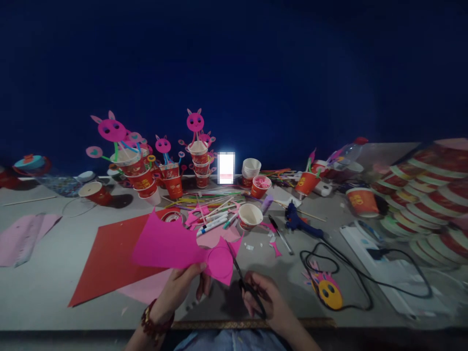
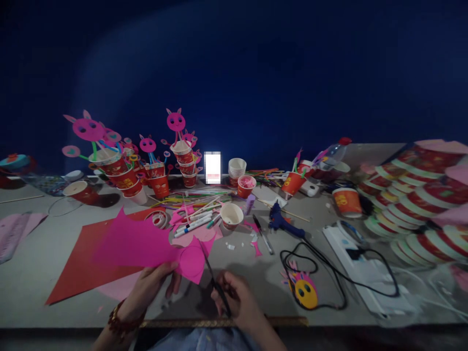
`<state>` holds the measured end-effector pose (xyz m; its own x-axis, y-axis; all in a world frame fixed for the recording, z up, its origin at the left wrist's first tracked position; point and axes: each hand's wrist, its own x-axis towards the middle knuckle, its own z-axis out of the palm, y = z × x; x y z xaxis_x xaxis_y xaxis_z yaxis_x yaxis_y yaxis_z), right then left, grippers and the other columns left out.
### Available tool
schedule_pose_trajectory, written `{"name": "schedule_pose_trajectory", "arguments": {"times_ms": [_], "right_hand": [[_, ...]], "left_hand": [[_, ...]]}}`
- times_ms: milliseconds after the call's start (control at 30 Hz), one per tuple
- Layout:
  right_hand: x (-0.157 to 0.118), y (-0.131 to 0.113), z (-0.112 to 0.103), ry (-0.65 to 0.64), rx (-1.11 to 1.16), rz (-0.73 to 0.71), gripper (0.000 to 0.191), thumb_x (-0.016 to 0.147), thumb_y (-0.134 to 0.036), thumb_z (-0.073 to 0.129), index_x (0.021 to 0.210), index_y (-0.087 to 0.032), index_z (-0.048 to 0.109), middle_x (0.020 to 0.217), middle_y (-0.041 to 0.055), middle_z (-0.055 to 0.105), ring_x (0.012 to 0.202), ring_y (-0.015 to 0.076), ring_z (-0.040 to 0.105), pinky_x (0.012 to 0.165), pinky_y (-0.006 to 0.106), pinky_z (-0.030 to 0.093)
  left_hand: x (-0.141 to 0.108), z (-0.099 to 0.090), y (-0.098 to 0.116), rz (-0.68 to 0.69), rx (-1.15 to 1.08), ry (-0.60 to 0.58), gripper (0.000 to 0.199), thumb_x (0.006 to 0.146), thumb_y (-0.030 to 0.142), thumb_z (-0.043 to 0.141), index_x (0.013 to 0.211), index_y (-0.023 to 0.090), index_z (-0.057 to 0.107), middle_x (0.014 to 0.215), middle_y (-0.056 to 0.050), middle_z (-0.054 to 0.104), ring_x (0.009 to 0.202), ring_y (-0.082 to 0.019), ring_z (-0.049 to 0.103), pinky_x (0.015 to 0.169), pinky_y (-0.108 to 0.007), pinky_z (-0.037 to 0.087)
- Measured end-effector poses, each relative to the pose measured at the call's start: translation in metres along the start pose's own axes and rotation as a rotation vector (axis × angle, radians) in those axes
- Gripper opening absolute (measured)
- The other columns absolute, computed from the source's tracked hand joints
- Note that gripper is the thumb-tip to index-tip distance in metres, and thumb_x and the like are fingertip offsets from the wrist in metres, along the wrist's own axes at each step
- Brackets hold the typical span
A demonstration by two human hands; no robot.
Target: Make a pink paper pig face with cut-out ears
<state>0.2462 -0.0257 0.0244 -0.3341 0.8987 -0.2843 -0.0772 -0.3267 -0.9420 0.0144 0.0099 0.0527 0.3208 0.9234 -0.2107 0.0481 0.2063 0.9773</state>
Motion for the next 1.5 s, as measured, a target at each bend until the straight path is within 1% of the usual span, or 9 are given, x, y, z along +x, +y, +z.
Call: {"name": "schedule_pose_trajectory", "arguments": {"times_ms": [400, 667, 833, 967, 1033, 1100, 1200, 1300, 1500], "right_hand": [[-0.003, -0.013, -0.003, -0.019, -0.045, 0.043, 0.061, 0.067, -0.078, 0.068, 0.069, -0.021, 0.048, 0.053, -0.0071, 0.046, 0.047, 0.0083, 0.042, 0.048, 0.02, 0.04], [-0.003, -0.005, -0.004, -0.015, -0.052, 0.021, 0.06, 0.069, -0.077, 0.068, 0.069, -0.021, 0.047, 0.053, -0.0071, 0.046, 0.046, 0.0071, 0.04, 0.045, 0.019, 0.037], [-0.004, -0.001, -0.001, -0.014, -0.027, 0.025, 0.06, 0.069, -0.077, 0.069, 0.07, -0.021, 0.046, 0.054, -0.0079, 0.045, 0.046, 0.0067, 0.04, 0.046, 0.018, 0.037], [-0.004, 0.003, 0.0, -0.011, -0.005, -0.002, 0.058, 0.072, -0.076, 0.067, 0.072, -0.022, 0.046, 0.055, -0.0081, 0.045, 0.045, 0.0066, 0.04, 0.046, 0.018, 0.037], [-0.003, 0.005, 0.0, -0.002, 0.006, 0.001, 0.058, 0.072, -0.075, 0.068, 0.072, -0.022, 0.046, 0.055, -0.0077, 0.046, 0.046, 0.0069, 0.041, 0.046, 0.018, 0.038], [-0.003, 0.006, 0.001, 0.011, 0.019, 0.015, 0.059, 0.069, -0.076, 0.069, 0.072, -0.022, 0.046, 0.056, -0.0073, 0.047, 0.046, 0.0073, 0.041, 0.046, 0.019, 0.039], [-0.002, 0.005, 0.003, 0.007, 0.051, 0.029, 0.061, 0.066, -0.076, 0.071, 0.073, -0.021, 0.047, 0.059, -0.0069, 0.047, 0.048, 0.0075, 0.042, 0.047, 0.019, 0.039], [-0.002, 0.003, 0.004, -0.003, 0.069, 0.028, 0.061, 0.064, -0.076, 0.073, 0.072, -0.021, 0.048, 0.059, -0.0071, 0.047, 0.048, 0.0079, 0.043, 0.048, 0.02, 0.04], [0.0, 0.004, 0.001, -0.011, 0.032, -0.007, 0.056, 0.071, -0.072, 0.071, 0.07, -0.021, 0.047, 0.056, -0.007, 0.046, 0.048, 0.0081, 0.041, 0.048, 0.02, 0.037]], "left_hand": [[0.003, -0.001, 0.007, -0.022, -0.054, -0.007, 0.053, 0.089, 0.044, 0.051, 0.045, 0.017, 0.063, 0.039, -0.002, 0.054, 0.037, -0.011, 0.047, 0.048, -0.024, 0.039], [0.004, -0.006, 0.001, -0.051, -0.078, -0.021, 0.054, 0.088, 0.045, 0.053, 0.046, 0.014, 0.066, 0.04, -0.004, 0.055, 0.037, -0.011, 0.047, 0.045, -0.023, 0.037], [0.007, -0.005, -0.007, -0.027, -0.139, 0.028, 0.05, 0.086, 0.045, 0.057, 0.047, 0.014, 0.062, 0.04, -0.004, 0.057, 0.034, -0.009, 0.044, 0.039, -0.022, 0.032], [0.01, 0.003, -0.011, 0.032, -0.21, 0.126, 0.042, 0.085, 0.049, 0.062, 0.061, 0.015, 0.062, 0.042, 0.0, 0.057, 0.035, -0.009, 0.044, 0.037, -0.021, 0.029], [0.01, 0.007, -0.012, 0.058, -0.173, 0.168, 0.044, 0.087, 0.05, 0.06, 0.061, 0.015, 0.061, 0.043, 0.0, 0.057, 0.036, -0.009, 0.045, 0.039, -0.02, 0.03], [0.009, 0.009, -0.011, 0.074, -0.088, 0.178, 0.051, 0.09, 0.051, 0.057, 0.053, 0.015, 0.059, 0.042, -0.001, 0.056, 0.036, -0.009, 0.045, 0.041, -0.021, 0.032], [0.007, 0.008, -0.009, 0.063, 0.002, 0.15, 0.06, 0.093, 0.052, 0.052, 0.046, 0.015, 0.058, 0.039, -0.002, 0.053, 0.035, -0.008, 0.043, 0.041, -0.022, 0.031], [0.005, 0.004, -0.008, 0.046, 0.024, 0.113, 0.061, 0.093, 0.053, 0.05, 0.046, 0.015, 0.058, 0.038, -0.002, 0.052, 0.035, -0.008, 0.042, 0.041, -0.022, 0.03], [0.004, 0.001, -0.001, 0.022, 0.016, 0.093, 0.06, 0.091, 0.054, 0.052, 0.045, 0.016, 0.057, 0.038, -0.001, 0.052, 0.035, -0.008, 0.04, 0.041, -0.022, 0.029]]}}
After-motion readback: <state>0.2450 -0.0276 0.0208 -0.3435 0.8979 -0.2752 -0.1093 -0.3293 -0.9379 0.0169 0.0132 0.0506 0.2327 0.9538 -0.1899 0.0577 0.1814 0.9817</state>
